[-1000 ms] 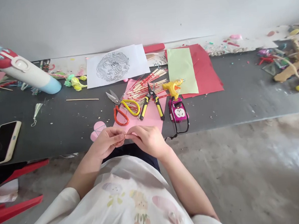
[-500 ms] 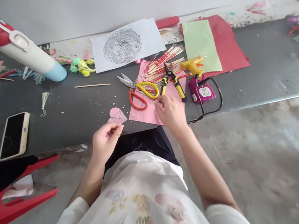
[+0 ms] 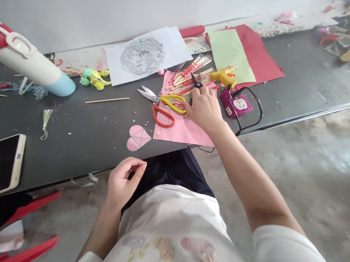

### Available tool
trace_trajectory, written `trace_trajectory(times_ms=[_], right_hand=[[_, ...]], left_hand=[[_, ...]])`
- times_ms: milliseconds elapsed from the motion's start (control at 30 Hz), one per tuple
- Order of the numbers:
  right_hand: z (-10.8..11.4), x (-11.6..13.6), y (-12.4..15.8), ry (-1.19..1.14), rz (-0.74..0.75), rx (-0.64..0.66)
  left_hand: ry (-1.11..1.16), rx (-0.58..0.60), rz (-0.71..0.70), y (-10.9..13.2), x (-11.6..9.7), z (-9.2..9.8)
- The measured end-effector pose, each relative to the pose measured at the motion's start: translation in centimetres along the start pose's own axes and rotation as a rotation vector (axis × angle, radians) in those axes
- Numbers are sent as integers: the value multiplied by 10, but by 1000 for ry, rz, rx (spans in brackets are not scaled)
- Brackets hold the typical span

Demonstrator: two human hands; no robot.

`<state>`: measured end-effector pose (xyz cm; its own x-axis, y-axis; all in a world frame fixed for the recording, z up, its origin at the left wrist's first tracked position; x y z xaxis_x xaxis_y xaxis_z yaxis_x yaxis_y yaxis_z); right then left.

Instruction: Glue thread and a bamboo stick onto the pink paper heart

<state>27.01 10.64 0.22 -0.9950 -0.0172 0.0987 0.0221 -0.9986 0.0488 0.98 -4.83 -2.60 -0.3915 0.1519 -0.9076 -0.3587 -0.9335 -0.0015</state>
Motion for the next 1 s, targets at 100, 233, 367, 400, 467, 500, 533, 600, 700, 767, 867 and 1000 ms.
trace_trajectory(times_ms=[100,233,367,400,467,500,533,600,700,767,867,1000], right_hand=[[6,19,1,-17,69,7],[5,44,2,-48,163,62],[1,59,3,-28,221,104],[0,60,4,-20,225,109],[1,59,5,-10,218,105],[2,57,5,-7,206,101],[4,54,6,-5,190,98],[7,46,5,-5,150,102],[13,29,6,-18,96,114],[18,19,9,-42,83,115],[19,7,16,-83,73,134],[15,-5,26,-103,36,138]], left_hand=[[-5,-14,7,3,3,2],[-16,-54,36,2,6,5],[-39,-59,26,1,4,7],[-46,-57,22,1,3,7],[-51,-54,16,3,3,7],[-51,-51,16,3,4,7],[-49,-49,16,4,5,6],[-41,-42,19,5,7,5],[-5,-30,26,5,8,3],[21,-18,24,4,8,1],[41,-17,19,2,7,0],[67,-52,34,1,10,1]])
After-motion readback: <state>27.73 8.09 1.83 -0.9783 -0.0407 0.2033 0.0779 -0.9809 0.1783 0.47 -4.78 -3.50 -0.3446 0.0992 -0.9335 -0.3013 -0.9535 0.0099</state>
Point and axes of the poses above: each hand's wrist, its own y-axis away from the middle knuckle, its own z-axis out of the back of the hand, x = y × z, the point moved 8 cm from there along -y, towards the middle knuckle, and after that the axes turned 13 degrees about x, right-handed, at the moved point
